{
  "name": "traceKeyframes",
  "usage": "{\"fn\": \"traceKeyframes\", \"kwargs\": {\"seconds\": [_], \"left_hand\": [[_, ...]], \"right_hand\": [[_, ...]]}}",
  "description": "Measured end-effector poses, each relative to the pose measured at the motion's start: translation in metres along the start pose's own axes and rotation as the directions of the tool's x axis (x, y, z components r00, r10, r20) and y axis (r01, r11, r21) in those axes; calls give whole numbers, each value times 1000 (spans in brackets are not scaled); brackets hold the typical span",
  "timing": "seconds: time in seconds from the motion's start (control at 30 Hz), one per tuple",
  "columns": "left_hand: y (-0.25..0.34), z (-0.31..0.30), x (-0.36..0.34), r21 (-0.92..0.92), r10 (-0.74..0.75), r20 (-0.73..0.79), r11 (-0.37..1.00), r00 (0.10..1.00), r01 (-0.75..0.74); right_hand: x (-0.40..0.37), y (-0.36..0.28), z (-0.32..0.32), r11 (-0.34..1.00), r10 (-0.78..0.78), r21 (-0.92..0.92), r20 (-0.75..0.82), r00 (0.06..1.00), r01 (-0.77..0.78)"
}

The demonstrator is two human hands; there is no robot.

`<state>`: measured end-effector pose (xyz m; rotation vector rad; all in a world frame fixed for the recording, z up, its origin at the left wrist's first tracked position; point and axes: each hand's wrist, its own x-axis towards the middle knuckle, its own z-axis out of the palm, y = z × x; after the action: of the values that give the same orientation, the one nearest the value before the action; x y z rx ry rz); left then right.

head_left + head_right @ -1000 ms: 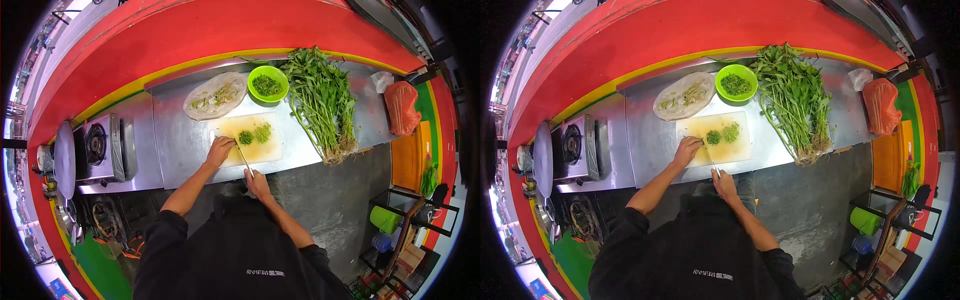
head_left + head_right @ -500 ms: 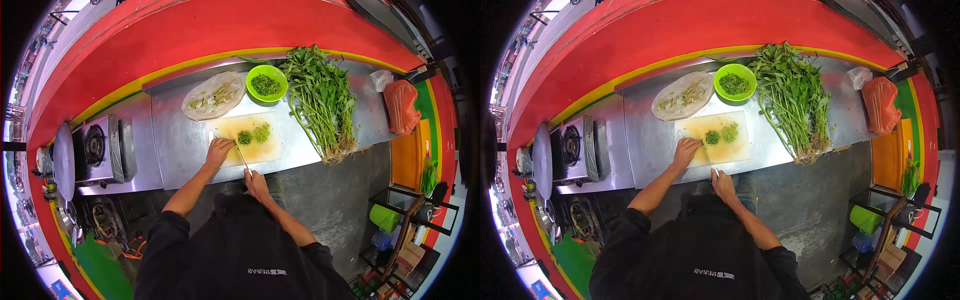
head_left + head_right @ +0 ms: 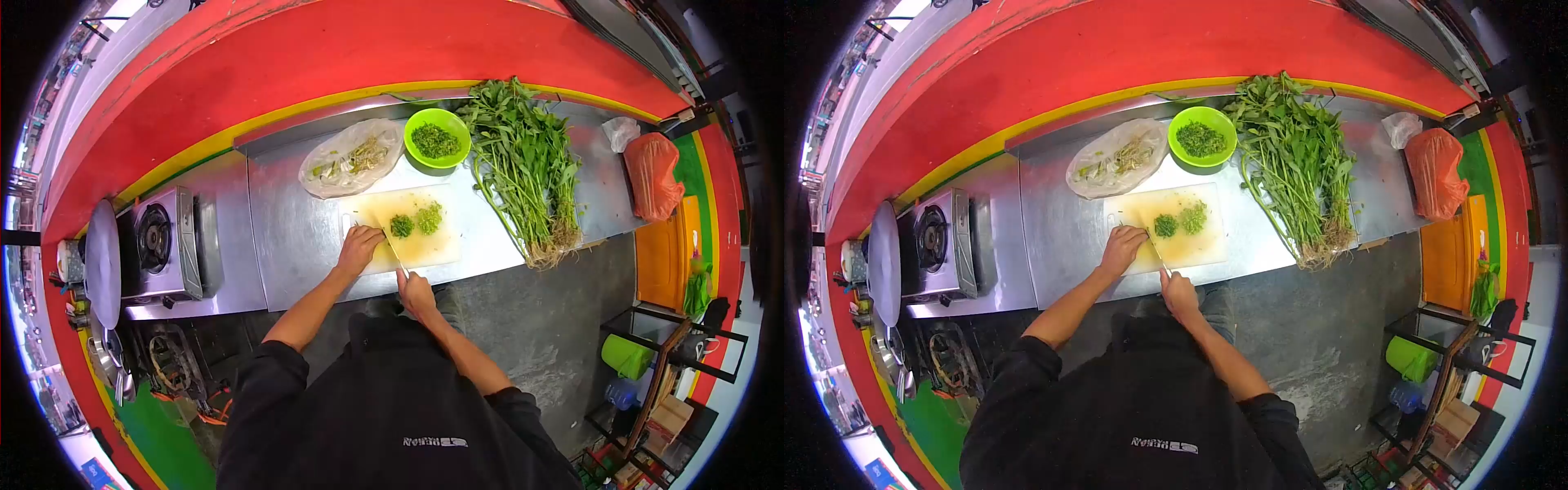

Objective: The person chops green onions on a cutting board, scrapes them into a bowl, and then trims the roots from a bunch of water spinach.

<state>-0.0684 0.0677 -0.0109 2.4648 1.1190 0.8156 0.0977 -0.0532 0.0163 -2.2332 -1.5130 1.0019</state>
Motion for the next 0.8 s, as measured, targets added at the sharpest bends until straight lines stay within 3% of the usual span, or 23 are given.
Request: {"fn": "traceKeyframes", "kwargs": {"seconds": [0.23,0.3,0.8], "left_hand": [[4,-13,3,38,104,-29,994,994,-103],[2,-6,0,-72,41,-18,997,999,-42],[-6,5,-9,-4,5,-11,1000,1000,-5]], "right_hand": [[20,-9,-3,990,-18,142,-7,1000,18],[18,-6,-2,988,-21,154,21,1000,17],[11,1,12,992,-30,122,-17,999,32]]}}
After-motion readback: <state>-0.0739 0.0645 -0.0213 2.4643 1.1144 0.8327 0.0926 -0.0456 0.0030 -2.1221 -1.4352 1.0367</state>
